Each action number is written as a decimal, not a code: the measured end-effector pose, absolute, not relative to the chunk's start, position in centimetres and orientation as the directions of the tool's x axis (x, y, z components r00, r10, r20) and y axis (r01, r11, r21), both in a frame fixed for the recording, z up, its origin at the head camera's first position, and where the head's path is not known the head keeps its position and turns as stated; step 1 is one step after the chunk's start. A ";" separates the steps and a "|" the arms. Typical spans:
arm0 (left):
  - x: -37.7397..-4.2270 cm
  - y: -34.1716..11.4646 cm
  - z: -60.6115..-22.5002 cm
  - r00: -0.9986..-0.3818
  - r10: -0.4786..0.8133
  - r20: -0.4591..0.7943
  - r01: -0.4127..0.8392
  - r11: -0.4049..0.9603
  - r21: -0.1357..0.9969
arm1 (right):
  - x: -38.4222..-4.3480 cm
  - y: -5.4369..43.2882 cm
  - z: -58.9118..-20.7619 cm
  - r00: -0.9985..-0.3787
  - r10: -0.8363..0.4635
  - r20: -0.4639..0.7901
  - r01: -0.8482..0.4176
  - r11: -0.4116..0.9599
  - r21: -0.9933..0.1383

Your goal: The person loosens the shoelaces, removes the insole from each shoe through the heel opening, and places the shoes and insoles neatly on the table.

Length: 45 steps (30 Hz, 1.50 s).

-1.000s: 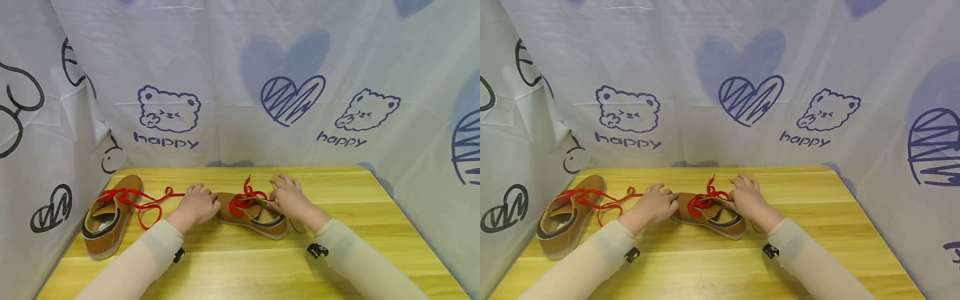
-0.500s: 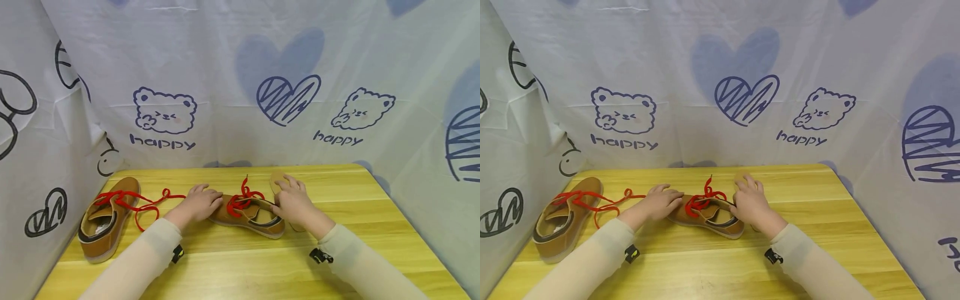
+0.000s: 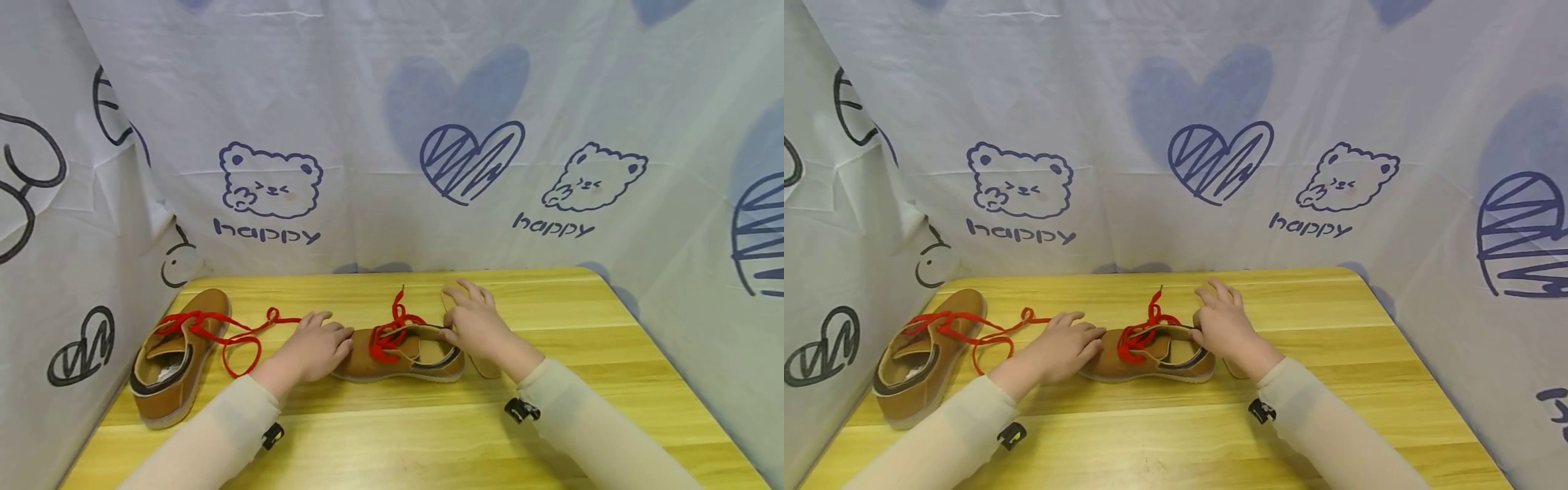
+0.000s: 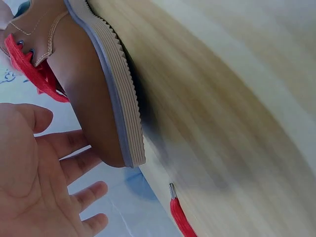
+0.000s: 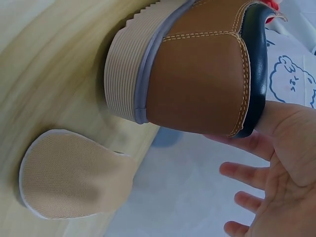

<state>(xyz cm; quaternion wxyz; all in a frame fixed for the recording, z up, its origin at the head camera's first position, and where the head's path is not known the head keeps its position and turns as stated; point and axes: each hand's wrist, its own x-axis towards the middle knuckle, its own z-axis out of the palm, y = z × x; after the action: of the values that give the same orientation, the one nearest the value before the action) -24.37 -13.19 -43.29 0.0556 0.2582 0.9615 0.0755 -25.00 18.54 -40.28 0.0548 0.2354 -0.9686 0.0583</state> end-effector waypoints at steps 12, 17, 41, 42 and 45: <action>-23.1 -13.6 -43.2 -0.864 0.503 -0.031 0.487 0.850 0.201 | -24.9 18.0 -40.2 -0.866 -0.466 0.182 -0.484 0.872 -0.070; -22.7 -13.5 -43.2 -0.854 0.520 0.009 0.506 0.828 0.242 | -23.9 17.2 -39.9 -0.818 -0.517 0.252 -0.551 0.830 -0.083; -22.7 -12.4 -44.5 -0.853 0.521 0.025 0.517 0.836 0.184 | -24.8 13.6 -41.6 -0.873 -0.483 -0.065 -0.487 0.859 0.158; -22.7 -12.4 -44.5 -0.854 0.520 0.026 0.516 0.838 0.177 | -24.8 13.5 -41.6 -0.872 -0.486 -0.059 -0.489 0.858 0.159; -22.7 -12.4 -44.6 -0.856 0.517 0.028 0.513 0.841 0.171 | -25.1 13.5 -41.7 -0.862 -0.504 -0.041 -0.505 0.853 0.131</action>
<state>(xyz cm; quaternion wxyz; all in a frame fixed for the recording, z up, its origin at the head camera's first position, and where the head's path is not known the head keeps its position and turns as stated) -22.69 -12.36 -44.56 0.0098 0.2685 0.9593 0.0864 -25.10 13.51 -41.68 -0.0025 0.2622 -0.9626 -0.0685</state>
